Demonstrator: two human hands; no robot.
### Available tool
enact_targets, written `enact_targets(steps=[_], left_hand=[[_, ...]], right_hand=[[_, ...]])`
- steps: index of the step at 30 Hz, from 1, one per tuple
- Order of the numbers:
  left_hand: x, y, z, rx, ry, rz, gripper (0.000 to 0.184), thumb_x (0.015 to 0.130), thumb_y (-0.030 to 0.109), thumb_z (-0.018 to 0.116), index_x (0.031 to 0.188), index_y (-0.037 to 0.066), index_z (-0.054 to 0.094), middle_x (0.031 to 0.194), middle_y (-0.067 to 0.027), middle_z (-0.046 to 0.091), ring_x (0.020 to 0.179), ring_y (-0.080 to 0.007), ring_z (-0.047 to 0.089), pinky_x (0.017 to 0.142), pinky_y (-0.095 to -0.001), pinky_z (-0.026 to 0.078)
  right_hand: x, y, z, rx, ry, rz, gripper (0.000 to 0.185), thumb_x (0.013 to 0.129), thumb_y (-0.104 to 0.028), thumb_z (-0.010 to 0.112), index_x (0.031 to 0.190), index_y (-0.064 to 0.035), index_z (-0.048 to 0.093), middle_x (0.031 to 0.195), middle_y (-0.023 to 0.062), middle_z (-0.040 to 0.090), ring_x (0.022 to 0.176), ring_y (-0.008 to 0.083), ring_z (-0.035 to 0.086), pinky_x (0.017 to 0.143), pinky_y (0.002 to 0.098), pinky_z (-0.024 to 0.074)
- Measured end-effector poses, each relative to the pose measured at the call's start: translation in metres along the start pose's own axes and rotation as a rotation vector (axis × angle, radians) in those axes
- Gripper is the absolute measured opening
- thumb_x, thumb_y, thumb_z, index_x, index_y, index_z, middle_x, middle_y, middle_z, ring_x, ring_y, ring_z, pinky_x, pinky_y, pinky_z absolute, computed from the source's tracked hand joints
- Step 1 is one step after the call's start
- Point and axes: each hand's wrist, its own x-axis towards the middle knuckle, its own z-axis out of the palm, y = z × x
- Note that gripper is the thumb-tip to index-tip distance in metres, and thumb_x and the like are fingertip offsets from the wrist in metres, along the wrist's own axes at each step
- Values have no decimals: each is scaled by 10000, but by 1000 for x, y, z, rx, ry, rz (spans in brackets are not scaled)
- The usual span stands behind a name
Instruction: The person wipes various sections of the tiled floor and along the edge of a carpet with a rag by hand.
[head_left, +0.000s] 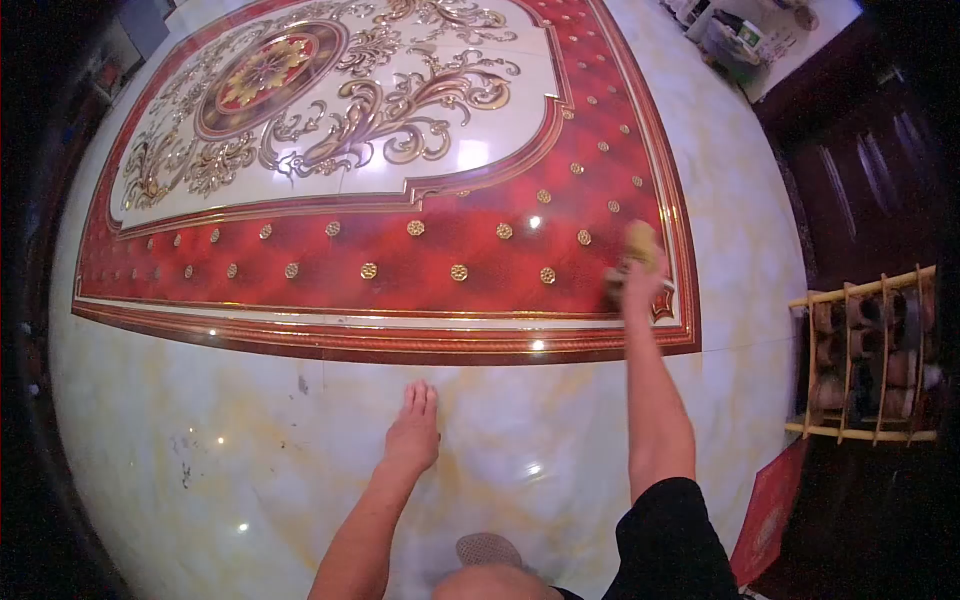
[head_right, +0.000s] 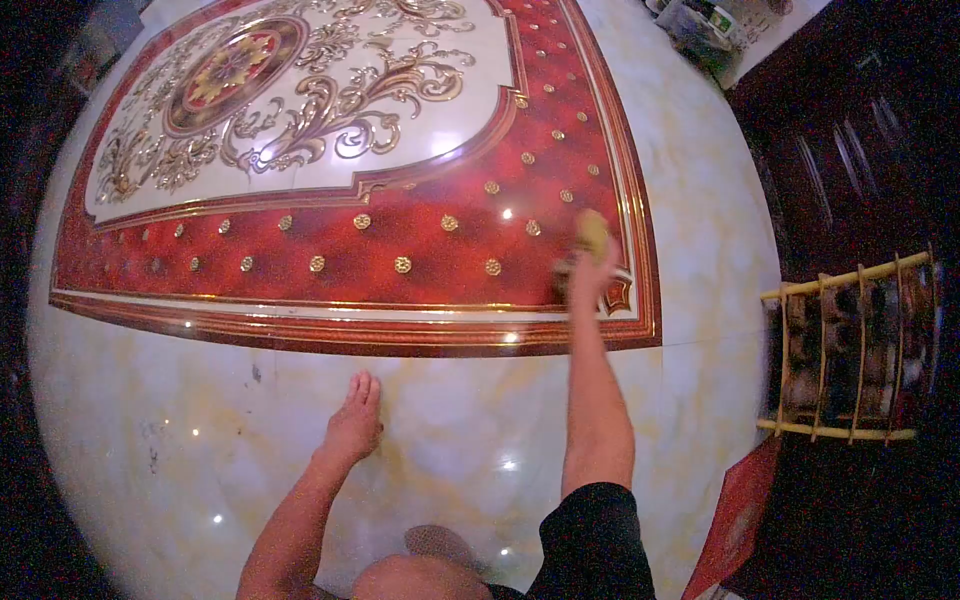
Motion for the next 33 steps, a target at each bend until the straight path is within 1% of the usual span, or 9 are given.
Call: enact_targets(steps=[6, 11, 13, 17, 18, 25, 28, 31, 33], left_hand=[[0, -1, -1, 19, 11, 23, 777, 851, 190, 641, 1464, -29, 216, 1552, -211, 164, 1443, -343, 159, 1151, -362, 263], [2, -6, 8, 47, 79, 72, 793, 824, 178, 659, 1448, -54, 228, 1532, -236, 190, 1436, -368, 165, 1137, -391, 283], [3, -7, 15, 77, 124, 92, 838, 783, 168, 705, 1429, -69, 227, 1518, -261, 181, 1430, -395, 152, 1126, -416, 310], [5, -7, 24, 70, 142, 44, 649, 879, 144, 532, 1442, -49, 271, 1526, -235, 226, 1422, -359, 230, 1101, -433, 309], [5, -7, 26, 37, 168, 39, 632, 886, 135, 512, 1441, -49, 272, 1522, -234, 235, 1419, -362, 238, 1093, -432, 318], [7, -11, 39, -190, 269, 121, 505, 920, 134, 446, 1409, 32, 375, 1504, -161, 321, 1382, -298, 325, 1055, -425, 362], [14, -16, 48, -326, 212, 56, 480, 928, 145, 428, 1395, 41, 402, 1497, -153, 339, 1376, -287, 334, 1060, -423, 361], [21, -12, 42, -392, 121, -34, 474, 931, 146, 417, 1392, 39, 407, 1498, -153, 338, 1381, -284, 326, 1069, -422, 359], [11, -5, 15, -283, 25, -74, 495, 924, 117, 425, 1408, 26, 377, 1513, -156, 308, 1397, -291, 301, 1079, -422, 358]], right_hand=[[47, 60, -42, -654, 157, 152, 532, 841, -235, 637, 1305, -36, 472, 1227, 230, 582, 1096, 412, 573, 931, 486, 445], [25, -51, 100, -557, -251, 9, 534, 807, -268, 634, 1280, -53, 510, 1225, 219, 576, 1151, 380, 539, 969, 467, 440], [8, -34, 183, -604, -258, -246, 514, 798, -274, 648, 1257, -70, 540, 1268, 187, 559, 1196, 354, 509, 1016, 439, 403], [-92, -130, 274, -475, -555, -383, 542, 766, -214, 630, 1287, -121, 515, 1273, 131, 553, 1217, 305, 481, 1058, 386, 377], [-116, -177, 273, -490, -780, -361, 528, 761, -204, 635, 1270, -107, 535, 1293, 112, 542, 1220, 289, 481, 1065, 371, 371], [-317, -214, 304, -16, -975, -606, 526, 703, -98, 622, 1223, -93, 547, 1293, 115, 546, 1217, 317, 486, 1006, 426, 390], [-356, -214, 277, 144, -1146, -439, 534, 722, -62, 626, 1248, -74, 531, 1265, 107, 558, 1185, 266, 531, 992, 403, 414], [-342, -235, 218, 624, -1253, 292, 541, 756, -30, 631, 1283, -61, 512, 1228, 84, 561, 1131, 205, 550, 980, 355, 431], [-319, -220, 183, 735, -1164, 363, 534, 776, -6, 597, 1296, -43, 484, 1208, 91, 572, 1144, 191, 523, 986, 343, 420]])
